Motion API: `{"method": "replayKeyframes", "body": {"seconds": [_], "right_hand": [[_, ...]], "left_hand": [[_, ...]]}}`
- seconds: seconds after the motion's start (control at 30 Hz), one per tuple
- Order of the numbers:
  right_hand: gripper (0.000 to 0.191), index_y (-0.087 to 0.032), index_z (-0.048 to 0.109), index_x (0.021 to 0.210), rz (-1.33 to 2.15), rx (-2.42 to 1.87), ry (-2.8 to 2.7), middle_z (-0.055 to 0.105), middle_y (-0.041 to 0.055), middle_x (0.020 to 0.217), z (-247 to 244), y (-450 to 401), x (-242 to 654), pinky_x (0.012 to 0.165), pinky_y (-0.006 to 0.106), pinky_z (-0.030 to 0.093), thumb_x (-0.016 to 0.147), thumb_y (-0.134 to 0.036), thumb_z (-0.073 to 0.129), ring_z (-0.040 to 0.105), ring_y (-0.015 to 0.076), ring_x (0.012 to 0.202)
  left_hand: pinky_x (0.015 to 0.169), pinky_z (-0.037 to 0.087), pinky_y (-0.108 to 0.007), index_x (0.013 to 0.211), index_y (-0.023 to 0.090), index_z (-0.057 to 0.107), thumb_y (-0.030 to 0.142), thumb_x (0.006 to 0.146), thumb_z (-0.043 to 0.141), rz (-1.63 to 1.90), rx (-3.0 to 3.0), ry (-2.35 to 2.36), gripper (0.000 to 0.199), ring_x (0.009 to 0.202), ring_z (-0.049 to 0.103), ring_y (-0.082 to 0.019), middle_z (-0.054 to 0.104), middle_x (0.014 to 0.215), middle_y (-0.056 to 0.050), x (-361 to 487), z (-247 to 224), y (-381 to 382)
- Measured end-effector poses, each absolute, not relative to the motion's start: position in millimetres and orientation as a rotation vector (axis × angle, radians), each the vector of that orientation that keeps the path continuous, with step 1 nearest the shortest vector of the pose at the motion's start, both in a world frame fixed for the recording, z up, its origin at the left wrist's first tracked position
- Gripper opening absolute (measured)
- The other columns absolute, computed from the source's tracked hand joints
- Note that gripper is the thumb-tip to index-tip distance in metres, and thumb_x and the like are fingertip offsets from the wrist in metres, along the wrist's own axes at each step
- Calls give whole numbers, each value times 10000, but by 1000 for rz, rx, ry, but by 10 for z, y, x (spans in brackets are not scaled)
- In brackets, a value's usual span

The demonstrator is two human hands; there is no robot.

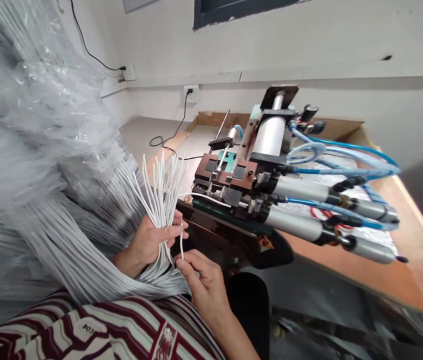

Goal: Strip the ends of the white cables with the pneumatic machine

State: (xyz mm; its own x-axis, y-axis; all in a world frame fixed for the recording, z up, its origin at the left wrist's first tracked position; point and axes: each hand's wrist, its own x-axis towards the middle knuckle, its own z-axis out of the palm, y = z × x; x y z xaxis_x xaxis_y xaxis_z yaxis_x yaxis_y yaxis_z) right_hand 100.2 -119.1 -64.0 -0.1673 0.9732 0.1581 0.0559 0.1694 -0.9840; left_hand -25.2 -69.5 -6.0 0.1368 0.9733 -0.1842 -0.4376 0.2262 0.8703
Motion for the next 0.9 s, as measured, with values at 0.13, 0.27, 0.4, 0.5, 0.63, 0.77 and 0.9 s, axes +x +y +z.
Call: {"method": "replayKeyframes", "body": {"seconds": [0.13, 0.27, 0.4, 0.5, 0.63, 0.77, 0.9], "right_hand": [[176, -200, 677, 724, 1181, -1061, -1502, 547, 21, 620, -624, -1213, 1007, 542, 260, 369, 793, -275, 533, 503, 159, 569], [221, -181, 662, 636, 1209, -1110, -1454, 518, 15, 581, -661, -1201, 1052, 500, 258, 342, 780, -308, 552, 457, 138, 519], [207, -175, 677, 736, 1225, -1154, -1032, 488, -7, 577, -691, -989, 1085, 456, 243, 298, 758, -357, 581, 384, 99, 471], [222, -172, 678, 777, 1260, -1024, -771, 466, -22, 561, -619, -718, 1063, 426, 221, 255, 725, -378, 617, 349, 76, 457], [203, -160, 678, 728, 1357, -879, -541, 420, -42, 517, -499, -401, 1024, 407, 193, 226, 670, -355, 673, 311, 48, 436], [206, -144, 677, 687, 1473, -805, -386, 377, -55, 488, -490, -245, 1044, 396, 173, 210, 633, -341, 705, 276, 33, 426], [200, -133, 676, 677, 1557, -772, -375, 349, -59, 481, -515, -200, 1091, 387, 168, 209, 643, -329, 700, 256, 28, 422]], "left_hand": [[369, 319, -181, 798, 140, 617, 174, 564, 715, 1266, 816, 935, 257, 508, 595, -128, 617, 591, 3, -333, -65, -661], [359, 300, -162, 773, 149, 597, 148, 600, 676, 1581, 803, 1017, 191, 488, 551, -83, 581, 604, 28, -453, -83, -549], [345, 305, -167, 760, 161, 584, 171, 600, 678, 1650, 818, 1046, 185, 488, 547, -87, 581, 624, 34, -468, -80, -433], [348, 306, -168, 765, 159, 577, 183, 620, 668, 1593, 829, 1035, 173, 469, 532, -80, 598, 610, 27, -389, -65, -370], [353, 302, -163, 759, 158, 566, 181, 645, 647, 1565, 847, 1015, 142, 459, 516, -70, 619, 615, 17, -271, -47, -266], [356, 301, -163, 764, 160, 565, 167, 652, 635, 1551, 861, 1042, 132, 448, 504, -67, 618, 590, 25, -185, -46, -166], [355, 298, -167, 761, 158, 563, 158, 643, 638, 1530, 846, 1072, 140, 435, 497, -66, 620, 585, 24, -117, -53, -118]]}}
